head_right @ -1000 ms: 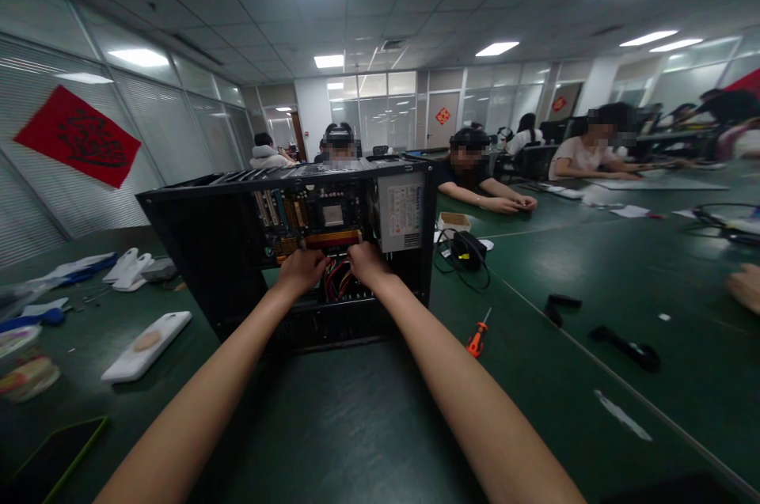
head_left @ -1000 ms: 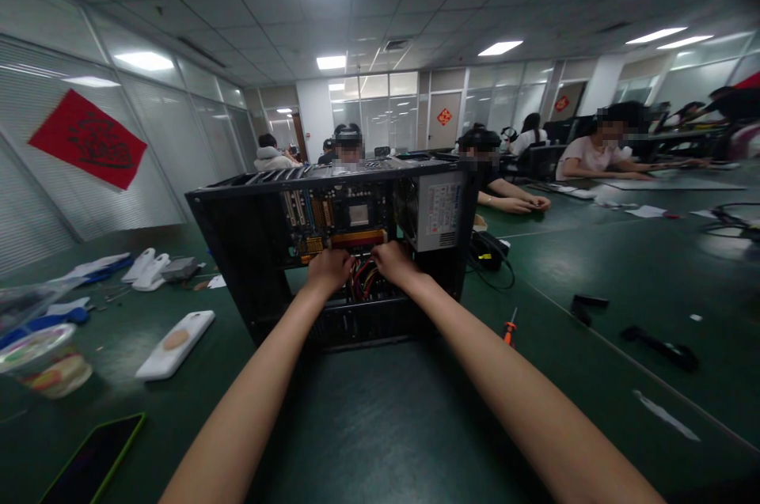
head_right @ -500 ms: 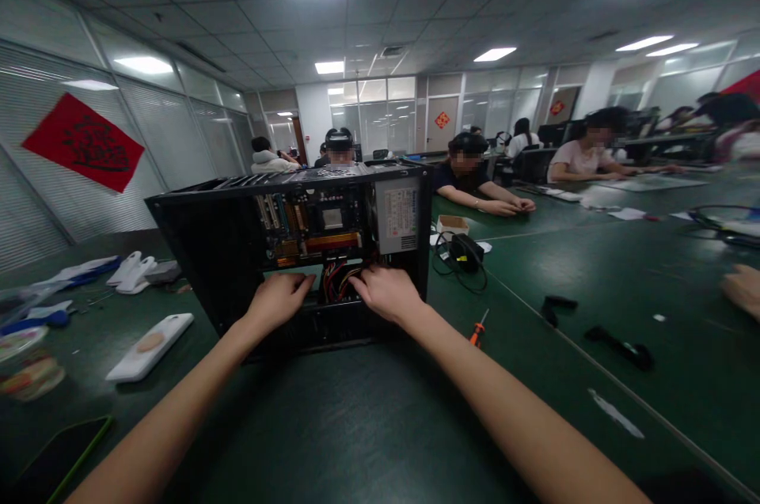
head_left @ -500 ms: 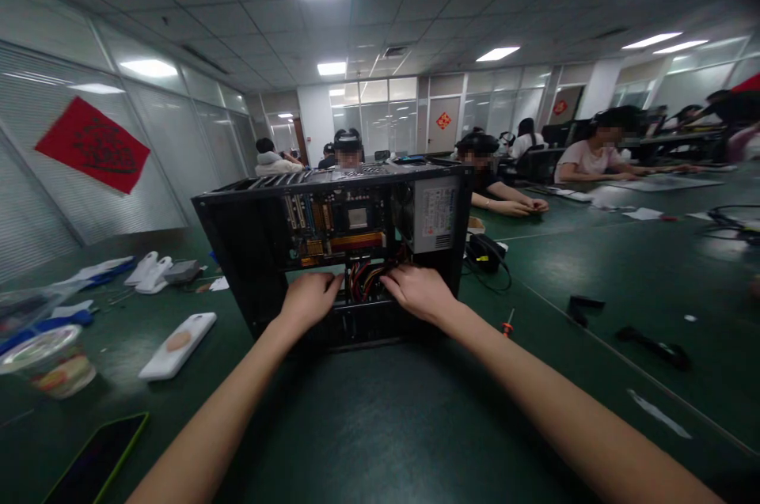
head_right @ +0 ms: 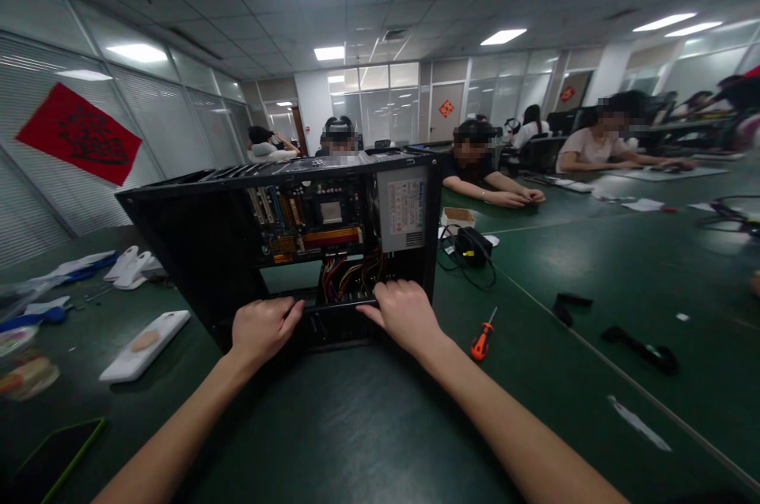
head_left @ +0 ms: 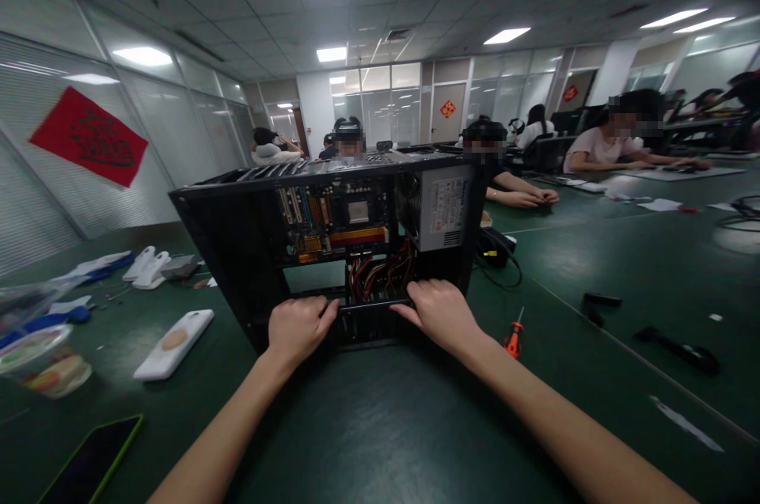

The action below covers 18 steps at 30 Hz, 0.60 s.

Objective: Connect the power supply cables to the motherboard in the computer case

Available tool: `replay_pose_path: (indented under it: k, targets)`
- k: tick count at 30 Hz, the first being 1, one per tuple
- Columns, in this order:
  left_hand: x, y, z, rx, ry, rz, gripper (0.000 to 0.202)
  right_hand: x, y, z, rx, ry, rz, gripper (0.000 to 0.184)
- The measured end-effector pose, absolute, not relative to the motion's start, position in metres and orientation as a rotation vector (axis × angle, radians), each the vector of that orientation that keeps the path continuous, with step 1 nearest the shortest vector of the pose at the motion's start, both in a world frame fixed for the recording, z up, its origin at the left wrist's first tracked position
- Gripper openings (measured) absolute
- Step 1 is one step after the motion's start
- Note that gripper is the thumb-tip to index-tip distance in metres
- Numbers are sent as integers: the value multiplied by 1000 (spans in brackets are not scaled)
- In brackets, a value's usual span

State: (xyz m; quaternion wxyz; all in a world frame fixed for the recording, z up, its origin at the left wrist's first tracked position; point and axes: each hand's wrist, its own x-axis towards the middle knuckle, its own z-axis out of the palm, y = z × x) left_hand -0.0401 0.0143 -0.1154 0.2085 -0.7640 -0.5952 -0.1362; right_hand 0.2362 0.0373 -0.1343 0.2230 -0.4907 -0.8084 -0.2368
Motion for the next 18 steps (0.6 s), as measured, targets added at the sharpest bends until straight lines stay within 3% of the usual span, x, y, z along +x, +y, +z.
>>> replay_pose_path:
  k: [18]
  targets:
    - [-40,11,-117,-2114,-1631,-420,54,238,34,-133,-1325,-2269,-631,38]
